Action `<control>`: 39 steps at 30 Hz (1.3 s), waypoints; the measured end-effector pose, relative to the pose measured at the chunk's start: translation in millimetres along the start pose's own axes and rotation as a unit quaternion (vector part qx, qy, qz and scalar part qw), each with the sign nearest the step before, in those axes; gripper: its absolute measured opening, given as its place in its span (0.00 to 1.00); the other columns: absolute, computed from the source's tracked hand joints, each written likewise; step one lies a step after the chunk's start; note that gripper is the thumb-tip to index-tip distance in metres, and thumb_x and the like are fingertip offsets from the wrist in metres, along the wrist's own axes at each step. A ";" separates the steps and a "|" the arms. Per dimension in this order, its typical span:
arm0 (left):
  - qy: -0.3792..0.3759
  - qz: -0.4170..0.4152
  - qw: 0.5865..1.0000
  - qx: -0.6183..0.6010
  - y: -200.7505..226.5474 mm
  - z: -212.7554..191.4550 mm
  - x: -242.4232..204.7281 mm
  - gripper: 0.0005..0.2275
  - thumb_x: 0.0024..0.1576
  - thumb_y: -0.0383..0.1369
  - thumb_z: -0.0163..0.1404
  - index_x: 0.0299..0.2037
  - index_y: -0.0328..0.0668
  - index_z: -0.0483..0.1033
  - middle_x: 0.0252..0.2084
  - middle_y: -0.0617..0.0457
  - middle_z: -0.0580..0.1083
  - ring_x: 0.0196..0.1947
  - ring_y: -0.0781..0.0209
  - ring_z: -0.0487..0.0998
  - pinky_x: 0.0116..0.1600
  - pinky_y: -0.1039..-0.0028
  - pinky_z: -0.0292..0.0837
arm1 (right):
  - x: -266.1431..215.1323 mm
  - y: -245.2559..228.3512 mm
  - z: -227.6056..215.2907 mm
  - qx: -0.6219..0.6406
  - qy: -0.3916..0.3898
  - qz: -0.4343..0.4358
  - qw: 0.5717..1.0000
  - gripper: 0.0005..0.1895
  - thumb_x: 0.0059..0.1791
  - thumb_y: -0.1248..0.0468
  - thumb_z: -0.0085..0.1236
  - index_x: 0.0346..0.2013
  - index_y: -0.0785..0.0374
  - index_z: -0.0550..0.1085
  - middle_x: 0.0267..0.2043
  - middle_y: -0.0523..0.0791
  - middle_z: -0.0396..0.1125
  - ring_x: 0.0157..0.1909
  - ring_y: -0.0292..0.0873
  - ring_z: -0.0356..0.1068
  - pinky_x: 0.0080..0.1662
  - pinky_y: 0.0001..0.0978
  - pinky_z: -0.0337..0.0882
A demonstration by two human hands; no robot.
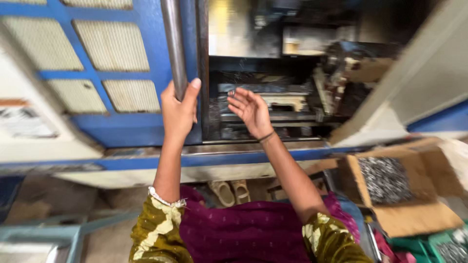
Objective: The person sits on the floor and operates a press machine to shape small metal rings. They insert rings into the machine, activate the press, remove the shaped parts, wipe them with a cloth, and measure them with a digital caliper before repeating the cycle.
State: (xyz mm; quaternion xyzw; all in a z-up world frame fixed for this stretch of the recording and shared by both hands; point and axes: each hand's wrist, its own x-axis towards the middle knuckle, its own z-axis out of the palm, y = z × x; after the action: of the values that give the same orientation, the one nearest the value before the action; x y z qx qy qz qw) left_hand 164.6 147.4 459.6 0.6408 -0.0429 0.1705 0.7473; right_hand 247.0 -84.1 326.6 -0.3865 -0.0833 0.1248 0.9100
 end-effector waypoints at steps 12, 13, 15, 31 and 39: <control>0.219 0.187 0.920 0.266 27.8 -159.1 22.9 0.14 0.67 0.37 0.56 0.35 0.34 0.71 0.25 0.58 0.65 0.28 0.70 0.63 0.34 0.73 0.61 | 196.9 119.0 36.2 -0.186 -0.014 0.080 0.979 0.32 0.49 0.39 0.50 0.56 0.60 0.74 0.70 0.54 0.56 0.64 0.54 0.62 0.60 0.46 0.69; 0.224 0.168 0.926 0.255 28.3 -166.7 24.7 0.14 0.67 0.37 0.56 0.35 0.34 0.71 0.25 0.58 0.64 0.28 0.70 0.62 0.33 0.73 0.60 | 203.1 122.2 40.3 -0.181 -0.011 0.070 0.981 0.33 0.50 0.39 0.49 0.58 0.60 0.73 0.69 0.54 0.56 0.64 0.54 0.62 0.60 0.46 0.69; 0.228 0.161 0.927 0.252 29.6 -181.1 27.4 0.14 0.67 0.37 0.56 0.35 0.34 0.71 0.25 0.58 0.65 0.28 0.70 0.62 0.34 0.73 0.60 | 217.7 128.4 51.6 -0.170 -0.005 0.050 0.984 0.35 0.50 0.38 0.48 0.60 0.59 0.72 0.69 0.55 0.56 0.64 0.53 0.62 0.60 0.46 0.69; 0.205 0.168 0.932 0.246 25.8 -196.7 27.0 0.15 0.68 0.37 0.57 0.35 0.35 0.70 0.26 0.60 0.63 0.30 0.70 0.60 0.35 0.74 0.58 | 244.6 122.3 69.1 -0.223 0.011 -0.027 0.974 0.28 0.54 0.38 0.45 0.46 0.61 0.69 0.53 0.51 0.67 0.58 0.49 0.67 0.56 0.45 0.71; 0.194 0.138 0.950 0.202 26.0 -178.7 23.3 0.13 0.67 0.37 0.57 0.35 0.37 0.71 0.24 0.62 0.62 0.25 0.73 0.60 0.31 0.76 0.55 | 222.2 131.9 77.3 -0.198 -0.012 -0.119 0.973 0.37 0.55 0.34 0.36 0.61 0.63 0.63 0.62 0.62 0.67 0.63 0.55 0.70 0.64 0.46 0.69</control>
State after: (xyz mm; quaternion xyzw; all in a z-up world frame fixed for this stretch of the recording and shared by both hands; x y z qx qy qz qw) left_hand 150.8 328.9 459.5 0.7208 0.0501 0.3986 0.5649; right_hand 418.5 121.9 296.5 -0.5450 -0.1624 0.0016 0.8225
